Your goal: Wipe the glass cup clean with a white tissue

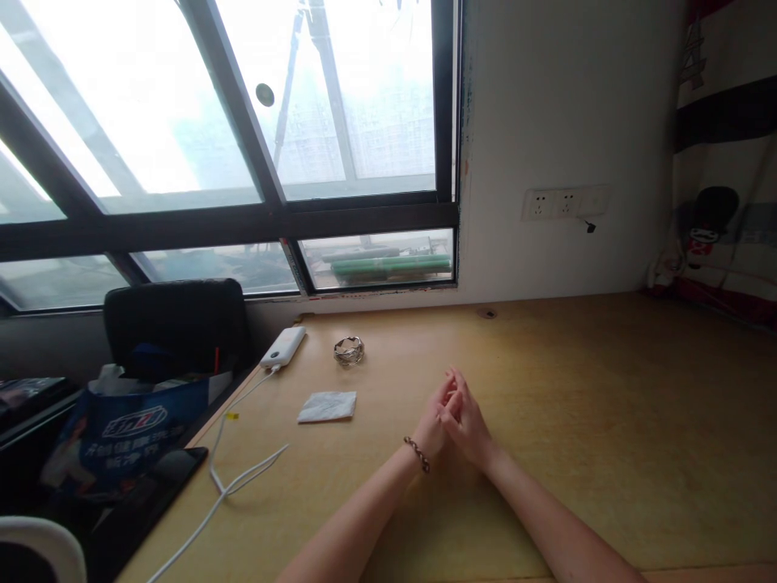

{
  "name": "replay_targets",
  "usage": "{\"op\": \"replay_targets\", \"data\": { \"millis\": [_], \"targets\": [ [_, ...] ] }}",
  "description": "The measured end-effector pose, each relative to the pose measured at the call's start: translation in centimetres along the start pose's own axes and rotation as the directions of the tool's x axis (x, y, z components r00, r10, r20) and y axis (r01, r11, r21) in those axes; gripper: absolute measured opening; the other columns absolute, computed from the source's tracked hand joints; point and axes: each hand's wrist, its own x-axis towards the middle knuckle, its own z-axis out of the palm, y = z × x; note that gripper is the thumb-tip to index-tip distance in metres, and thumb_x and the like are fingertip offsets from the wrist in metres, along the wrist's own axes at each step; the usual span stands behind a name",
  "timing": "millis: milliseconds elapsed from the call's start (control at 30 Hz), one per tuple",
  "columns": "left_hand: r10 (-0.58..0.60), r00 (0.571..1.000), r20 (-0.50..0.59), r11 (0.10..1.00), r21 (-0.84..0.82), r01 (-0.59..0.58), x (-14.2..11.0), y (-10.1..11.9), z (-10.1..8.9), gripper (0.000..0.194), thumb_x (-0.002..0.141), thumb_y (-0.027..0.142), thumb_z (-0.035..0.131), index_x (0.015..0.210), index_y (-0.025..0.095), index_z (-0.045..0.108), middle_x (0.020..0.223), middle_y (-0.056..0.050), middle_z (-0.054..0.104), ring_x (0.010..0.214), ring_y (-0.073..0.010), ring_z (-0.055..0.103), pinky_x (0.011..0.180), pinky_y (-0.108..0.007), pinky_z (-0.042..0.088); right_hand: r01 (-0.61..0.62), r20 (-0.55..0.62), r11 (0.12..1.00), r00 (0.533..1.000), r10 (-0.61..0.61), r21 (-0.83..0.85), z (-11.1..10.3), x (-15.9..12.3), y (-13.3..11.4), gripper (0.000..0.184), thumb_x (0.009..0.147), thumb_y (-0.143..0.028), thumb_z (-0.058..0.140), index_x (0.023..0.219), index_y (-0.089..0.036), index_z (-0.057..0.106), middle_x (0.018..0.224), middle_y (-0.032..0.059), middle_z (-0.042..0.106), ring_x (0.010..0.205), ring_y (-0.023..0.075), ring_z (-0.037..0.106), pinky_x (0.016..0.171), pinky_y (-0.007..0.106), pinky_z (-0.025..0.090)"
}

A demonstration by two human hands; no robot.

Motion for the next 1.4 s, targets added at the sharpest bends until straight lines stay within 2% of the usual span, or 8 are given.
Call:
{"op": "replay_targets", "data": {
  "millis": [167, 333, 433, 567, 700, 1033, 1267, 1400],
  "targets": [
    [0.126, 0.931, -0.342, 0.601, 0.773, 0.202, 1.2, 0.3, -4.5, 0.053, 0.075, 0.047, 0.041, 0.119, 0.017, 0.04, 0.13, -0.016, 0.03, 0.119, -0.0335, 0.026, 0.093, -0.05, 0.024, -0.18, -0.303, 0.983, 0.935, 0.184, 0.04, -0.6, 1.4, 2.4, 0.045, 0.078, -0.036, 0.041, 0.118, -0.018, 0.032, 0.118, 0.0142, 0.043, 0.071, 0.0155, 0.058, 0.061, 0.031, 0.049],
    [0.054, 0.732, -0.679, 0.25, 0.719, 0.648, 1.9, -1.9, -7.2, 0.068, 0.07, 0.057, 0.04, 0.121, 0.011, 0.039, 0.135, -0.023, 0.018, 0.121, -0.0456, 0.006, 0.086, -0.066, 0.01, -0.258, -0.287, 0.962, 0.918, 0.273, 0.089, 0.0, 1.4, 4.0, 0.036, 0.075, -0.039, 0.043, 0.104, -0.016, 0.042, 0.103, 0.0105, 0.052, 0.06, 0.0142, 0.059, 0.055, 0.03, 0.049],
    [0.084, 0.801, -0.593, 0.265, 0.788, 0.556, 2.0, -2.8, -7.1, 0.066, 0.073, 0.055, 0.037, 0.119, 0.008, 0.04, 0.131, -0.025, 0.024, 0.12, -0.0414, 0.019, 0.091, -0.058, 0.016, -0.209, -0.24, 0.977, 0.947, 0.213, 0.043, 0.3, 1.1, 3.7, 0.033, 0.075, -0.037, 0.044, 0.101, -0.016, 0.045, 0.102, 0.0103, 0.053, 0.061, 0.0143, 0.059, 0.055, 0.03, 0.049],
    [0.229, 0.95, -0.214, 0.431, 0.897, 0.098, 1.5, -2.5, -5.5, 0.047, 0.08, 0.042, 0.035, 0.113, 0.01, 0.043, 0.123, -0.019, 0.037, 0.109, -0.0247, 0.043, 0.088, -0.035, 0.035, -0.173, -0.222, 0.985, 0.961, 0.167, -0.011, 0.1, 1.0, 3.0, 0.03, 0.076, -0.035, 0.043, 0.1, -0.017, 0.046, 0.101, 0.0106, 0.054, 0.063, 0.0152, 0.059, 0.055, 0.029, 0.049],
    [0.264, 0.958, 0.114, 0.491, 0.839, -0.235, 0.6, -1.7, -4.0, 0.028, 0.084, 0.03, 0.03, 0.094, 0.018, 0.054, 0.093, -0.007, 0.056, 0.074, -0.0133, 0.055, 0.068, -0.025, 0.044, -0.167, -0.235, 0.986, 0.959, 0.159, -0.017, -0.1, 1.2, 2.9, 0.028, 0.076, -0.034, 0.043, 0.098, -0.016, 0.048, 0.099, 0.01, 0.056, 0.066, 0.0158, 0.059, 0.059, 0.03, 0.049],
    [0.281, 0.904, 0.322, 0.415, 0.808, -0.417, 0.5, -1.5, -3.9, 0.029, 0.079, 0.022, 0.042, 0.108, 0.02, 0.046, 0.113, -0.006, 0.051, 0.113, -0.0178, 0.039, 0.096, -0.036, 0.031, -0.229, -0.304, 0.963, 0.936, 0.177, -0.144, -0.5, 1.5, 3.5, 0.024, 0.076, -0.027, 0.04, 0.095, -0.015, 0.048, 0.093, 0.01, 0.057, 0.076, 0.0177, 0.055, 0.064, 0.029, 0.046],
    [0.249, 0.921, 0.3, 0.423, 0.822, -0.382, 0.7, -1.8, -3.9, 0.024, 0.08, 0.022, 0.041, 0.101, 0.02, 0.05, 0.112, -0.007, 0.052, 0.114, -0.018, 0.039, 0.099, -0.038, 0.028, -0.183, -0.154, 0.61, 0.983, 0.1, -0.771, -1.3, 0.6, 2.8, 0.017, 0.071, -0.017, 0.047, 0.085, -0.018, 0.057, 0.092, 0.0123, 0.059, 0.086, 0.0258, 0.051, 0.071, 0.035, 0.037],
    [0.269, 0.927, 0.261, 0.463, 0.809, -0.362, 0.7, -1.9, -3.9, 0.019, 0.079, 0.026, 0.042, 0.092, 0.018, 0.055, 0.109, -0.008, 0.054, 0.113, -0.0185, 0.04, 0.099, -0.038, 0.029, -0.18, -0.089, 0.632, 0.981, 0.174, -0.754, -1.5, 0.8, 2.8, 0.018, 0.074, -0.016, 0.043, 0.082, -0.019, 0.059, 0.082, 0.0098, 0.062, 0.075, 0.0215, 0.055, 0.058, 0.028, 0.038]
  ]
}}
